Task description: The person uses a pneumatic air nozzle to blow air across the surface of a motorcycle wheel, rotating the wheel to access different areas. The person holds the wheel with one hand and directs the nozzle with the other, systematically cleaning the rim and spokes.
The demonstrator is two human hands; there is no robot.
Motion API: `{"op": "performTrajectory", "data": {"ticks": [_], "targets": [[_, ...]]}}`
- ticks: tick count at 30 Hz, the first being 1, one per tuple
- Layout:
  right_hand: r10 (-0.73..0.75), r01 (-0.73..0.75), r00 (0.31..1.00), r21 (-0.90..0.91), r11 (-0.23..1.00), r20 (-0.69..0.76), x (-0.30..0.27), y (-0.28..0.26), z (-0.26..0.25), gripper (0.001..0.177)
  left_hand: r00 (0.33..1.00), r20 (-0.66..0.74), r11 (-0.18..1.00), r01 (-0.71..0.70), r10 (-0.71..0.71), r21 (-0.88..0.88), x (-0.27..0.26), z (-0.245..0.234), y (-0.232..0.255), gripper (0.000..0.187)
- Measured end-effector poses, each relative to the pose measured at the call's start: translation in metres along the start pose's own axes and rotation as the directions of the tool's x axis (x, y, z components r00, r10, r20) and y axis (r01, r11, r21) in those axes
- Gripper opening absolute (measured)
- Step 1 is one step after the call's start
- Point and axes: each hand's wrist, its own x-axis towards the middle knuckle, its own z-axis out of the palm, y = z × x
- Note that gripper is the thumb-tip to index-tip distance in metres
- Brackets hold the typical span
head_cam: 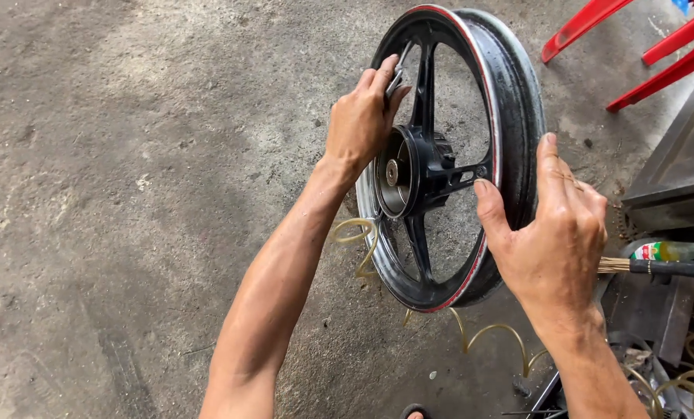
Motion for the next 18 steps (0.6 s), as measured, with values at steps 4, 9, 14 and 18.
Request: {"op": "performTrajectory", "data": {"ticks": [4, 9, 14, 18], "targets": [[0.01, -0.01, 1.0, 0.011, 1.0, 0.01, 0.0, 0.001, 0.001, 0.074, 0.999, 0.026, 0.997, 0.017, -0.019, 0.08, -0.003, 0.007, -0.007, 0.053], [0.0, 0.0, 1.0, 0.002, 1.0, -0.012, -0.001, 0.001, 0.002, 0.073, 0.999, 0.049, 0.996, 0.018, -0.022, 0.091, -0.004, 0.011, -0.01, 0.052], [-0.012, 0.012, 1.0, 0.008, 1.0, -0.013, -0.002, 0.002, 0.002, 0.073, 0.996, -0.094, 0.994, 0.009, 0.001, 0.107, -0.002, 0.012, -0.02, 0.054], [-0.02, 0.02, 1.0, 0.011, 1.0, -0.012, -0.004, 0.001, 0.001, 0.073, 0.975, 0.152, 0.987, 0.161, -0.161, 0.014, -0.008, 0.011, -0.029, 0.042]]}}
